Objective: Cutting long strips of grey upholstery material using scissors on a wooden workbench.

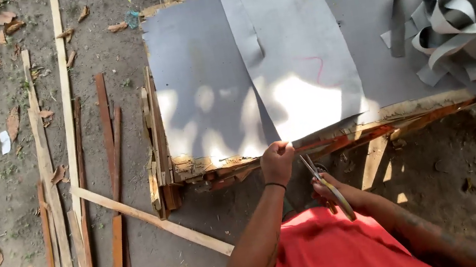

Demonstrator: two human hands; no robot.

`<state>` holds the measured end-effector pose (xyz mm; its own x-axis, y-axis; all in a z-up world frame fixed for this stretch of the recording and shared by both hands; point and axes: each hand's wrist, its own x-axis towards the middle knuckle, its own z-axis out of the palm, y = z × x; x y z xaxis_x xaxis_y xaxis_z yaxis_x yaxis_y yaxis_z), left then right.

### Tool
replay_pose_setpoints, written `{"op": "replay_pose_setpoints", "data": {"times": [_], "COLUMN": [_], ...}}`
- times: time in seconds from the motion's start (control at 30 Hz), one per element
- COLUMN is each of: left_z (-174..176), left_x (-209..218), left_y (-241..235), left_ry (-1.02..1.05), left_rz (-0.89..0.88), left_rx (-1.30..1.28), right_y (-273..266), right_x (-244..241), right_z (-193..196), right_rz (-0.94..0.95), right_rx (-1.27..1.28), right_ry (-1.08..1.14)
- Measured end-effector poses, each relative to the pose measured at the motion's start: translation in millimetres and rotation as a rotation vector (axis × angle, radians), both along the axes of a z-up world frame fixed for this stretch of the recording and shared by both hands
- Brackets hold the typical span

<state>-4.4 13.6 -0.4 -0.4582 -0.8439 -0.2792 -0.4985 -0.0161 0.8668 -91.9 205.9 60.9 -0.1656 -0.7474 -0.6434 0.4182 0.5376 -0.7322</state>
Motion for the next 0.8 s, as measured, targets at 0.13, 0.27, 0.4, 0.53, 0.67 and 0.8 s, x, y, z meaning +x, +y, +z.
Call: {"op": "replay_pose_setpoints", "data": {"times": [0.13, 0.27, 0.4, 0.53, 0.67, 0.8], "left_z": [37, 55, 48, 41, 36, 35], "left_x": [-4, 1, 5, 6, 5, 7], "left_y": [-10, -15, -19, -22, -23, -23], "left_ry": [0.100, 0.070, 0.290, 0.363, 0.383, 0.409], "left_rz": [0.224, 0.282, 0.296, 0.299, 0.304, 0.306], "left_rx": [0.187, 0.249, 0.550, 0.623, 0.638, 0.642], "right_y": [-39, -67, -86, -91, -89, -86], "right_x": [11, 12, 10, 11, 18, 21], "right_z": [-41, -34, -30, -26, -23, -12], "right_rz": [-0.074, -0.086, -0.108, -0.140, -0.201, -0.193], "right_rx": [0.010, 0.008, 0.021, 0.063, 0.080, 0.094], "right_ry": [0.000, 0.047, 0.109, 0.111, 0.137, 0.227]}}
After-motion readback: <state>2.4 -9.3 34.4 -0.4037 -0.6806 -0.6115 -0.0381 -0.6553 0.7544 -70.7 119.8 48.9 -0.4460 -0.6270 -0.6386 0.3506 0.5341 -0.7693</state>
